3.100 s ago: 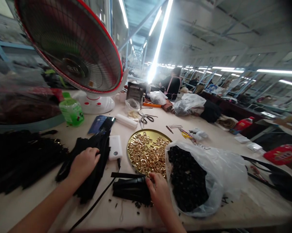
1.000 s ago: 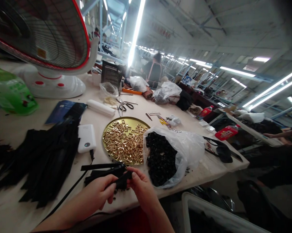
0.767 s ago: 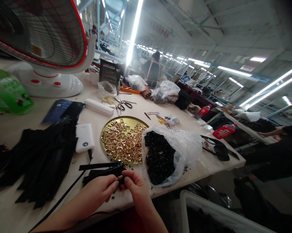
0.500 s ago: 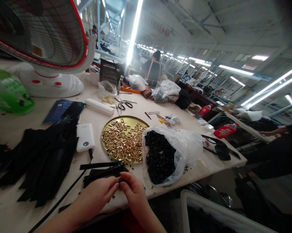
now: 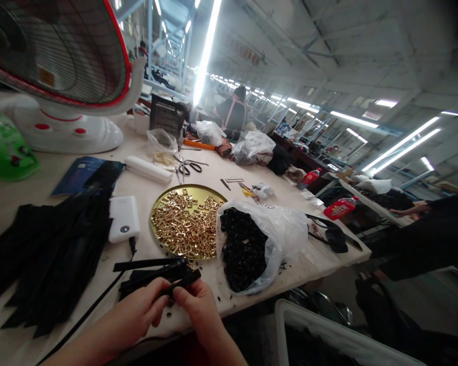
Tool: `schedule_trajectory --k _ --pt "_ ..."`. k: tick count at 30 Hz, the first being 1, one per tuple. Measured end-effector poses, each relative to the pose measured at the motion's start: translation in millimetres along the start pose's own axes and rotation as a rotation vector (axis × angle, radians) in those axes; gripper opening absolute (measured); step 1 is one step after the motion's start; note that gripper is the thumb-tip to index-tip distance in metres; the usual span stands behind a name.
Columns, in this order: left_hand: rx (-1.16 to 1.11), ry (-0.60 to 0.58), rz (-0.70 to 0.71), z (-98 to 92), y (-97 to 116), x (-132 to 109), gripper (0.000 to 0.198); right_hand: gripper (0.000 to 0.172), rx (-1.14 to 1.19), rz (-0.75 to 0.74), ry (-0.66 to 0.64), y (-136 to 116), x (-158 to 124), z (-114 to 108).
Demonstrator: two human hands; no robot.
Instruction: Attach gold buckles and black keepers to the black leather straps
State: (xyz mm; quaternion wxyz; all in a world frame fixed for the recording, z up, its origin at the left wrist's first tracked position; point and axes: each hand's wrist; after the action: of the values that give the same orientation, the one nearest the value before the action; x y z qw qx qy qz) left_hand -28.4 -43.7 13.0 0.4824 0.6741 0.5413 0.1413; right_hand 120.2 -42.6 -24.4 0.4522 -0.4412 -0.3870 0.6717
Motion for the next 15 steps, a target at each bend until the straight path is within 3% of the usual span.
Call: schedule_trajectory --k 4,6,9,12,15 --pt "-0.235 0.072 0.001 -5.6 0.7 1.5 0.039 0.025 -0.341 -0.161 -0.164 -16.8 10.8 -6.9" --pt "-0.31 0.134 0.0 -10.2 -0.4 3.8 0.044 0.027 -0.642 -0.223 -0.164 -32.2 25.6 -18.7" --pt "-0.367 0.173 -0.032 -14.5 -2.8 6.5 0.045 0.023 -1.32 -0.298 0.131 -52.2 57.3 -39.9" --pt "-0.416 0.211 -0.073 -13.8 -4.0 6.7 0.041 0.018 -1.502 -0.237 0.253 -59.7 88.4 -57.0" --pt "-0.432 0.226 -0.1 -11.6 -4.1 5.5 0.033 0.015 -1.515 -0.21 0.284 -56.6 106.2 -66.1"
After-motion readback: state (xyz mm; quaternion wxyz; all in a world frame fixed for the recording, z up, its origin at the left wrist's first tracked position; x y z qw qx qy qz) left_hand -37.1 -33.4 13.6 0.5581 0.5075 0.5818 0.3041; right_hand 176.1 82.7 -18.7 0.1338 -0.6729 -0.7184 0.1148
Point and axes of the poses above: each hand's wrist, its own x-axis towards the middle knuckle, its own z-axis out of the palm, y = z × x
